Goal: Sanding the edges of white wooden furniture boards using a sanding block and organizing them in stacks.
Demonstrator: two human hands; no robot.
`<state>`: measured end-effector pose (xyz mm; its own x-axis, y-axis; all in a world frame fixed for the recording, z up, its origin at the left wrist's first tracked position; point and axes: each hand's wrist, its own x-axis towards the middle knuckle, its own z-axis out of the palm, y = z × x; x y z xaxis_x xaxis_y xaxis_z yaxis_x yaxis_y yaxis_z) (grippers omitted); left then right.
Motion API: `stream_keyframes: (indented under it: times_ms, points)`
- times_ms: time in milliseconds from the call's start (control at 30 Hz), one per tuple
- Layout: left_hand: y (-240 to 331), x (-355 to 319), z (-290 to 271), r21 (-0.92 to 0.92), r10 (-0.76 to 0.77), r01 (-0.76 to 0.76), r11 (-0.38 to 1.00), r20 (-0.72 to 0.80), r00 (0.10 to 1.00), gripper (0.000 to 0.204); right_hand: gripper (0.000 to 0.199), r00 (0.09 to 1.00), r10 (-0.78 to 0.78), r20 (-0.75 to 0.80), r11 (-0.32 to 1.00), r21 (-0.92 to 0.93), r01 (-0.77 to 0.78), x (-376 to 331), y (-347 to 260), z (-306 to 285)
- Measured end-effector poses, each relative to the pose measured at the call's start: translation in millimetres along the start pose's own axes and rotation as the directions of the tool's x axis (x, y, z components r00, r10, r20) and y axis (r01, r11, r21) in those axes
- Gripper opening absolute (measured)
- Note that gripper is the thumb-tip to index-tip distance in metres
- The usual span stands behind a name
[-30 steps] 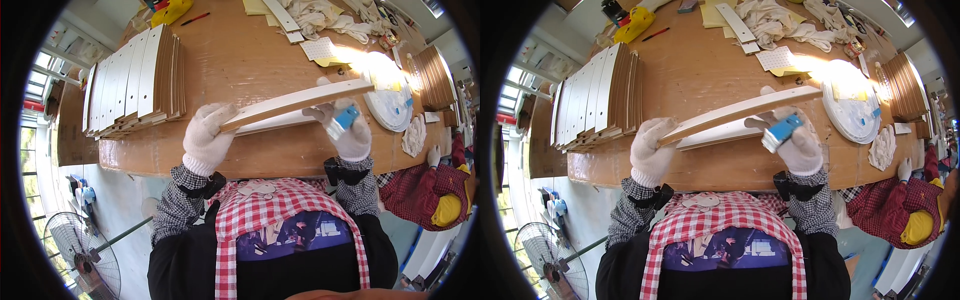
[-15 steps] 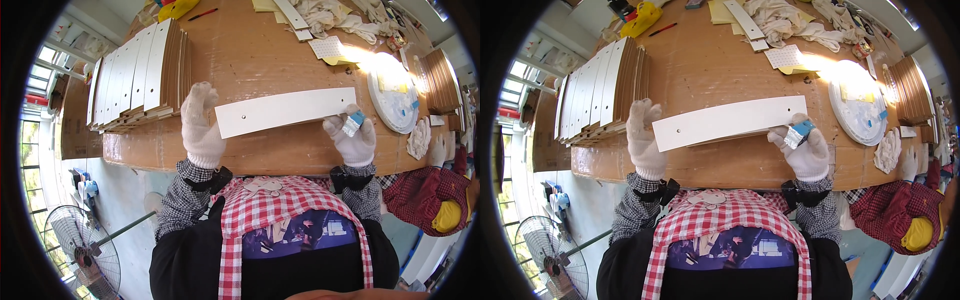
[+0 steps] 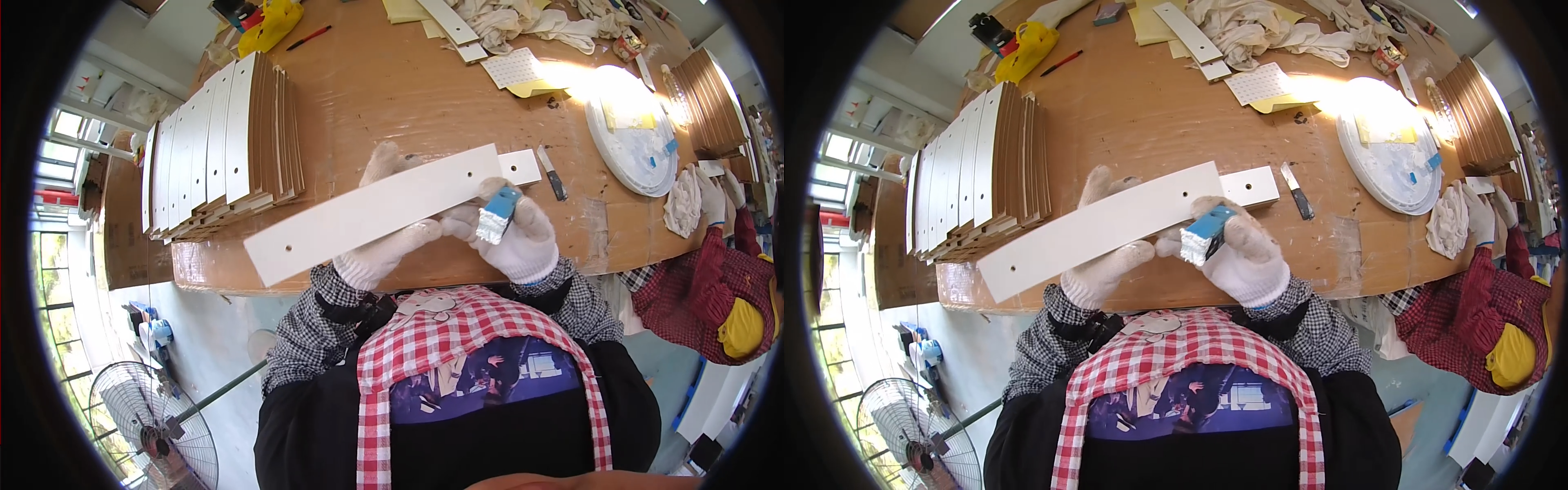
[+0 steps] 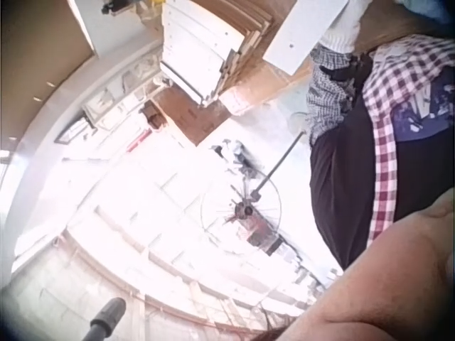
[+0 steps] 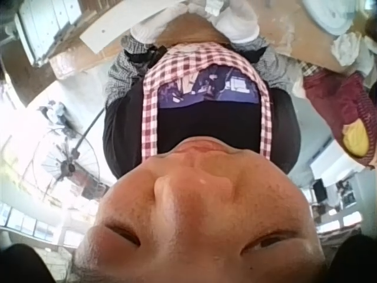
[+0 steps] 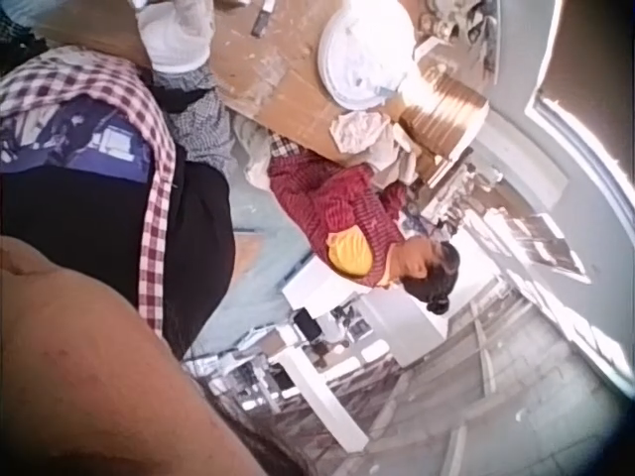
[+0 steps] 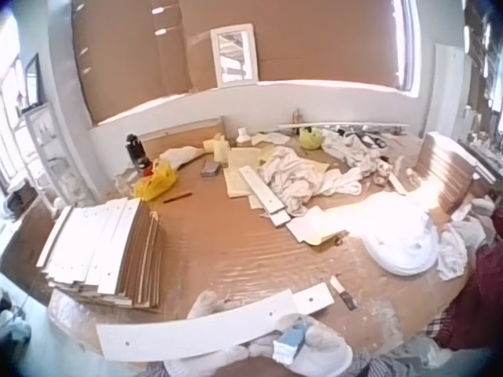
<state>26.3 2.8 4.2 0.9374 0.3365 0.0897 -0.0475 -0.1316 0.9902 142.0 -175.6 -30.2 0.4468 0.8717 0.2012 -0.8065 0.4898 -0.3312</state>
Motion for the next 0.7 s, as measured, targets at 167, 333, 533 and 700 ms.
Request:
stream_keyframes:
  times_ms: [167, 333, 533, 700]
  points:
    - [0, -4, -36, 0.349, 0.387, -0.371, 0.861, 0.023, 0.922, 0.082, 0.047, 0.996, 0.082, 0.024, 0.996, 0.030, -0.083, -2, 7, -4]
    - [39, -13, -80, -0.122, 0.319, -0.368, 0.922, -0.302, 0.898, 0.055, 0.043, 0.995, 0.103, -0.012, 0.994, 0.033, -0.103, -18, -2, -22]
    - [120, -26, -152, 0.481, -0.031, 0.390, 0.785, -0.598, 0.801, 0.056, 0.042, 0.990, 0.144, -0.010, 0.990, 0.012, -0.144, -17, 6, -31]
    - [141, -12, -219, 0.691, -0.044, 0.690, 0.215, -0.699, 0.714, 0.062, 0.042, 0.985, 0.164, -0.058, 0.983, -0.068, -0.168, -14, 0, -24]
